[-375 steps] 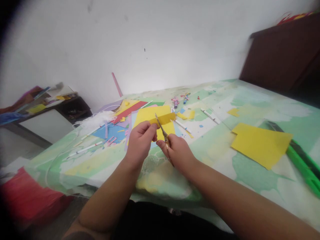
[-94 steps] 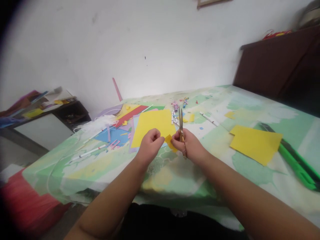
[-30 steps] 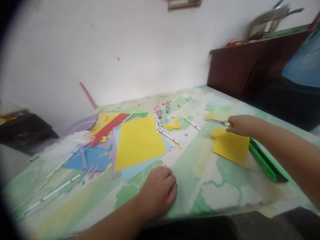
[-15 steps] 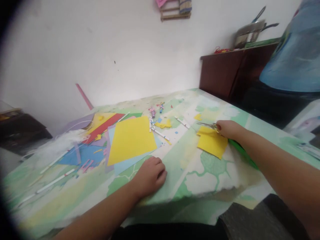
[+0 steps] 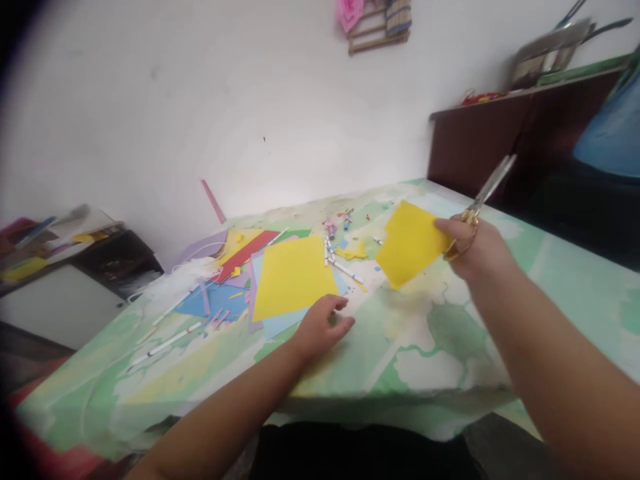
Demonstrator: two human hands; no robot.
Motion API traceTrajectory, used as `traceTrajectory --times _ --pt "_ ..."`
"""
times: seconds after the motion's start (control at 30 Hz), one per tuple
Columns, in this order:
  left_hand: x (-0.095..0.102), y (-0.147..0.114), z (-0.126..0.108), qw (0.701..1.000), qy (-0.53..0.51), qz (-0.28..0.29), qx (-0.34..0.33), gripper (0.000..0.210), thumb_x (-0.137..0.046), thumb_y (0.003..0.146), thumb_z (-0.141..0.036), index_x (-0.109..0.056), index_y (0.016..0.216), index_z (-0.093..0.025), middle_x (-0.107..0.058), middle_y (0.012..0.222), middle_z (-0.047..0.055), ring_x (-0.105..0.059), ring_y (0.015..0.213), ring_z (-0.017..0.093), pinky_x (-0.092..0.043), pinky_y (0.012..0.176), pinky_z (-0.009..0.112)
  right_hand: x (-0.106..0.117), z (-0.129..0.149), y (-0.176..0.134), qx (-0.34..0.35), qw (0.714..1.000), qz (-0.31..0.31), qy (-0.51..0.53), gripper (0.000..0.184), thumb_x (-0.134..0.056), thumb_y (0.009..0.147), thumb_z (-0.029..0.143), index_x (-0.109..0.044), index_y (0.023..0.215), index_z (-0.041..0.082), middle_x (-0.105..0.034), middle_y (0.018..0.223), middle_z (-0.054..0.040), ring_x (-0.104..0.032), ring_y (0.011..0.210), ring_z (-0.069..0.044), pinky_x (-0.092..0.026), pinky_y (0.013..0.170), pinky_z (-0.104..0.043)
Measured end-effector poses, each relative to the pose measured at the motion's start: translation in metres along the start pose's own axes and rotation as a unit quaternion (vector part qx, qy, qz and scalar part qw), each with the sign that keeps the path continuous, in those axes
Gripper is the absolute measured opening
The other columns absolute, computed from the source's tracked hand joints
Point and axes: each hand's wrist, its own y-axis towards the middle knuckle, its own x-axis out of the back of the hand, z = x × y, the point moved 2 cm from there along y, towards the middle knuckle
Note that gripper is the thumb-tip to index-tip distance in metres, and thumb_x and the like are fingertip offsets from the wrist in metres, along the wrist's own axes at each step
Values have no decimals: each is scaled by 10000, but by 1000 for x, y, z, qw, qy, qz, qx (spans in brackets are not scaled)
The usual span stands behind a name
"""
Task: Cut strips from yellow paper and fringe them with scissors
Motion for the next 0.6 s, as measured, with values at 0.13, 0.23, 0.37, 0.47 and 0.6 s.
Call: traceTrajectory --times 0.13,0.23,0.37,0.47,0.6 --pt "-4 12 -7 944 -309 -16 116 627 -610 688 -405 -407 1218 -136 -499 1199 155 -491 1066 207 -429 844 338 -57 22 -41 6 986 23 167 195 -434 676 425 -385 681 236 -564 748 -71 -581 741 -230 -454 583 -358" --pt "-5 18 -15 843 -514 -39 154 522 -593 706 -447 -473 1136 -177 -534 1139 113 -546 967 174 -453 771 304 -93 35 -75 -3 971 58 232 195 -445 707 436 -464 739 245 -599 767 -91 -588 849 -281 -460 581 -389" --pt "0 16 -13 733 -646 -78 201 413 -655 668 -324 -486 1023 -198 -576 966 42 -588 725 107 -470 706 286 -114 47 -102 -67 910 115 392 139 -495 730 385 -528 768 255 -626 840 -71 -582 906 -275 -468 606 -387" --pt "18 11 -3 720 -657 -129 183 458 -666 611 -167 -466 1022 -187 -595 826 11 -580 689 86 -456 711 250 -111 49 -105 -64 896 134 419 80 -559 679 329 -534 694 255 -630 810 -24 -592 861 -231 -478 644 -346" --pt "58 6 6 833 -520 -149 118 362 -616 578 -146 -564 936 -162 -628 872 25 -581 765 112 -439 714 242 -100 43 -106 -66 889 165 423 131 -608 628 369 -563 641 247 -625 709 0 -592 704 -183 -471 645 -321"
